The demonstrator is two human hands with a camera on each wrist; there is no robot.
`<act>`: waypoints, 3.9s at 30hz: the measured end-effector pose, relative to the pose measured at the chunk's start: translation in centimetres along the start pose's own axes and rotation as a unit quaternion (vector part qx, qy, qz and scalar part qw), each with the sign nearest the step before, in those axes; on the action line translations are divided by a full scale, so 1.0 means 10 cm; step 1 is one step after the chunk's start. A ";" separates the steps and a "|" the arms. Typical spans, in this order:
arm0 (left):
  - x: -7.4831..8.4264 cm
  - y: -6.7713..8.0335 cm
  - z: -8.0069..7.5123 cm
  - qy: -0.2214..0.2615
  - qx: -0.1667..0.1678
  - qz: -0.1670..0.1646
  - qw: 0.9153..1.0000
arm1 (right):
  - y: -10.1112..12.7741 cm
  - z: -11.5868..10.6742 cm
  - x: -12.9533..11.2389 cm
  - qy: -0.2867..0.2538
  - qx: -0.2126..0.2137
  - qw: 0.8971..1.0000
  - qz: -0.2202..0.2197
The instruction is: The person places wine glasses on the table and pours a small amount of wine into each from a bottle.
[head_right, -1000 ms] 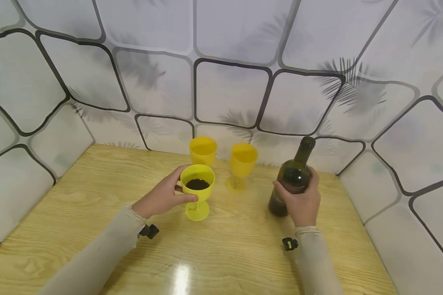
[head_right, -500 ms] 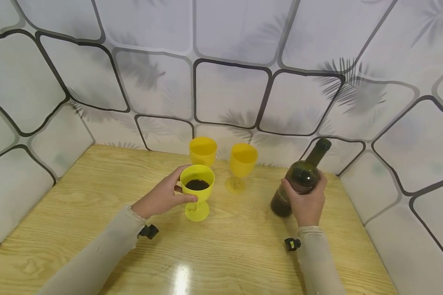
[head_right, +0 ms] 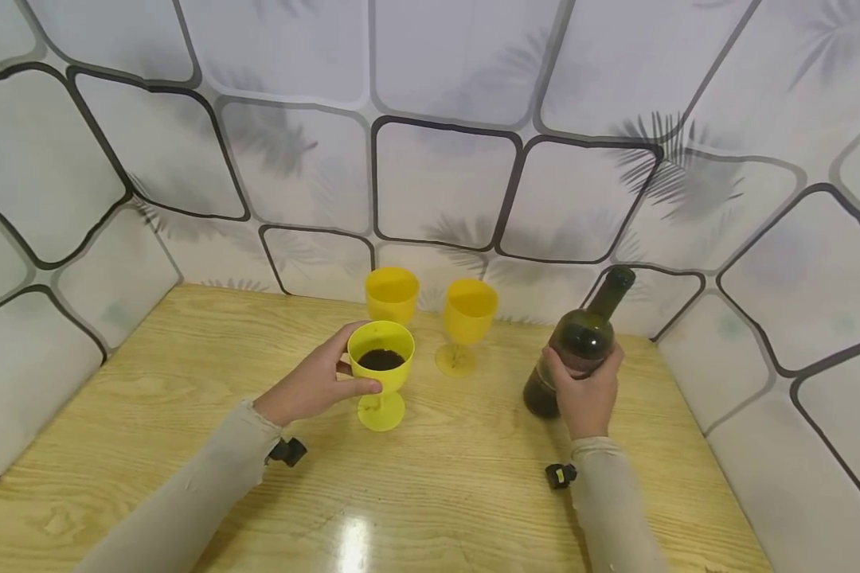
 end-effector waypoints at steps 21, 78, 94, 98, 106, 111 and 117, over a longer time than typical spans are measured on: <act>0.00 -0.01 -0.01 0.003 0.012 0.003 1.000 | -0.03 -0.02 0.06 0.029 -0.018 0.999 0.023; -0.37 0.15 -0.91 -0.011 0.176 -0.067 0.982 | 0.07 0.07 0.09 0.008 -0.015 1.000 0.008; -0.47 -0.13 -1.22 0.005 0.239 -0.056 0.969 | 0.05 0.10 0.04 0.001 -0.020 1.000 -0.008; -0.48 -0.21 -1.26 0.010 0.249 -0.056 0.967 | 0.05 0.11 0.03 0.001 -0.026 1.000 -0.009; -0.54 -0.31 -1.33 0.015 0.258 -0.066 0.964 | 0.05 0.13 0.02 -0.001 -0.039 0.999 -0.009; -0.57 -0.30 -1.34 0.013 0.256 -0.069 0.964 | 0.04 0.10 0.03 0.010 -0.036 0.999 0.001; -0.60 -0.27 -1.33 0.013 0.250 -0.082 0.965 | 0.02 0.08 0.04 0.020 -0.039 0.999 -0.003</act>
Point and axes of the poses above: each hand's wrist, its own y-axis away from the middle knuckle, its own z-axis out of the palm, x = y × z, the point moved 10 cm from there along -y, towards the middle knuckle, and after that the axes turned 13 degrees about -z, right-handed, at the moved point
